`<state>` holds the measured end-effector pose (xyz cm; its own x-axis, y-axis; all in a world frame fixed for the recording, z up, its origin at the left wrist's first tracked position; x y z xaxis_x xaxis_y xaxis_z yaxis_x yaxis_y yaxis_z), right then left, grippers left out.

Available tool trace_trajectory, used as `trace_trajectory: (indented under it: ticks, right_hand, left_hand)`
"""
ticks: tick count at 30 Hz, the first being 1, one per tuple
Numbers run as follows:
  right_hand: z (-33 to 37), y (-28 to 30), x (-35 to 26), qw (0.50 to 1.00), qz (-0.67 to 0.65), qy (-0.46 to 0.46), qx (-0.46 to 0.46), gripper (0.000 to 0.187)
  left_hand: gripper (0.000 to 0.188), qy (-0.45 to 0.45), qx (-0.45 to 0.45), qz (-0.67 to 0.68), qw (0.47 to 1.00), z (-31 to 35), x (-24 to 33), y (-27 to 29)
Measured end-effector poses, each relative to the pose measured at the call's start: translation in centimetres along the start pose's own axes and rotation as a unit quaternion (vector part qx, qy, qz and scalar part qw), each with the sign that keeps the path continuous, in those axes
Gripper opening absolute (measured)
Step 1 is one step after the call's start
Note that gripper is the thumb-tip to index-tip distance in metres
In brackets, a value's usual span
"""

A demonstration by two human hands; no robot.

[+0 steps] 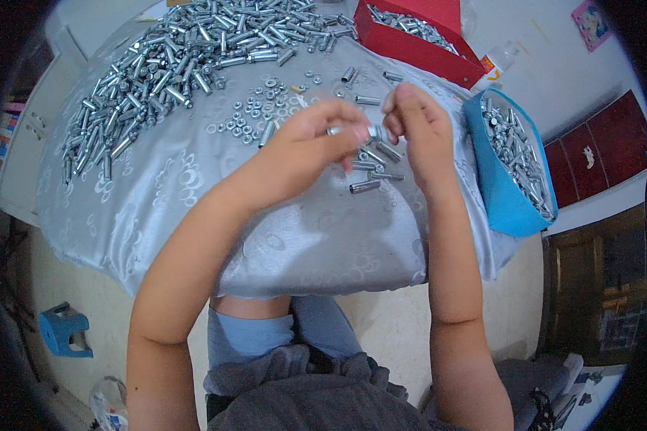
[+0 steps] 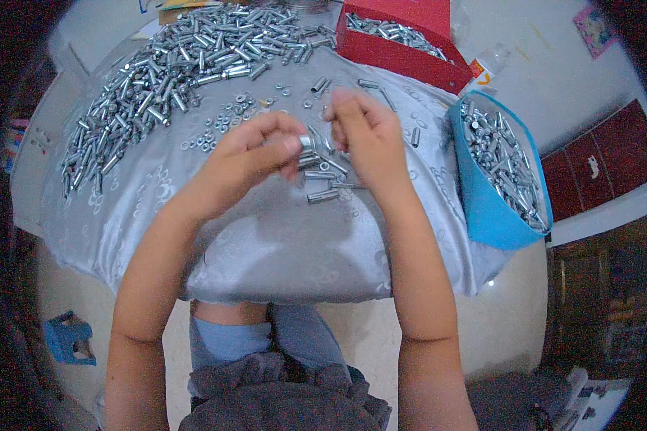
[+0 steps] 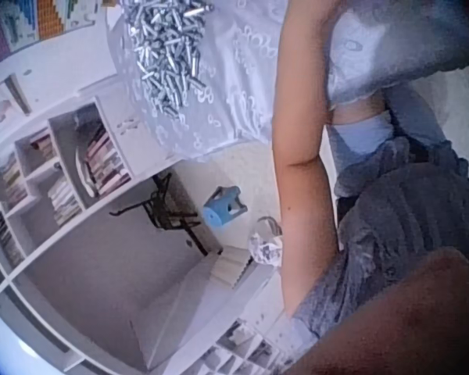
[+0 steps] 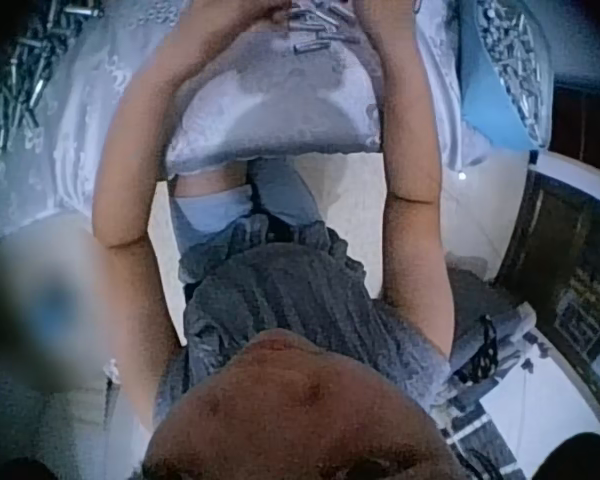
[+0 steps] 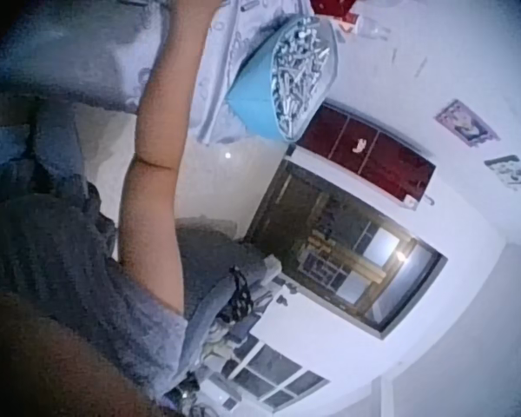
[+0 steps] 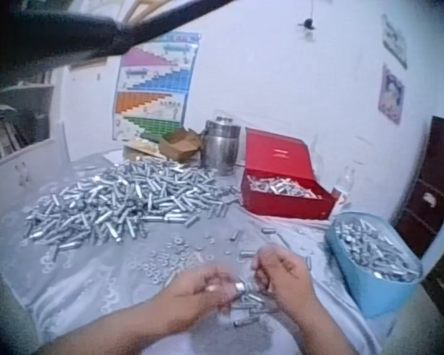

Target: The person repeatedly picks up small metal pins and washers from a table, inserts the washers onto the pins, and places the assembled units into a blue container. The person handles the components one at a time throughout the clip.

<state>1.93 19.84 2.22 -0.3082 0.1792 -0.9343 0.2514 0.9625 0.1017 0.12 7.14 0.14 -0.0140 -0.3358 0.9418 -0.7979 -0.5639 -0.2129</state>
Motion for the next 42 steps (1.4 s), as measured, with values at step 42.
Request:
trace_trajectory:
  ticks: [42]
  right_hand:
    - [0.6,-2.2,1.0,0.903,0.408,0.109,-0.081,0.023]
  left_hand:
    - [0.027,0.1,0.194,-0.586,0.78,1.1,0.4,8.2]
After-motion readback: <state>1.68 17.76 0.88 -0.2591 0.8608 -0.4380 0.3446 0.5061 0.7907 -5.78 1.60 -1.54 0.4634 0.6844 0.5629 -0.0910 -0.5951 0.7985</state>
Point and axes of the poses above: each hand's wrist, its own z-axis away from the middle knuckle, its own y-axis out of the back of the hand, x = y × z, the point moved 7 cm from there along -z, towards the middle knuckle, and after that the axes turned 3 degrees about z, right-handed, at the moved point
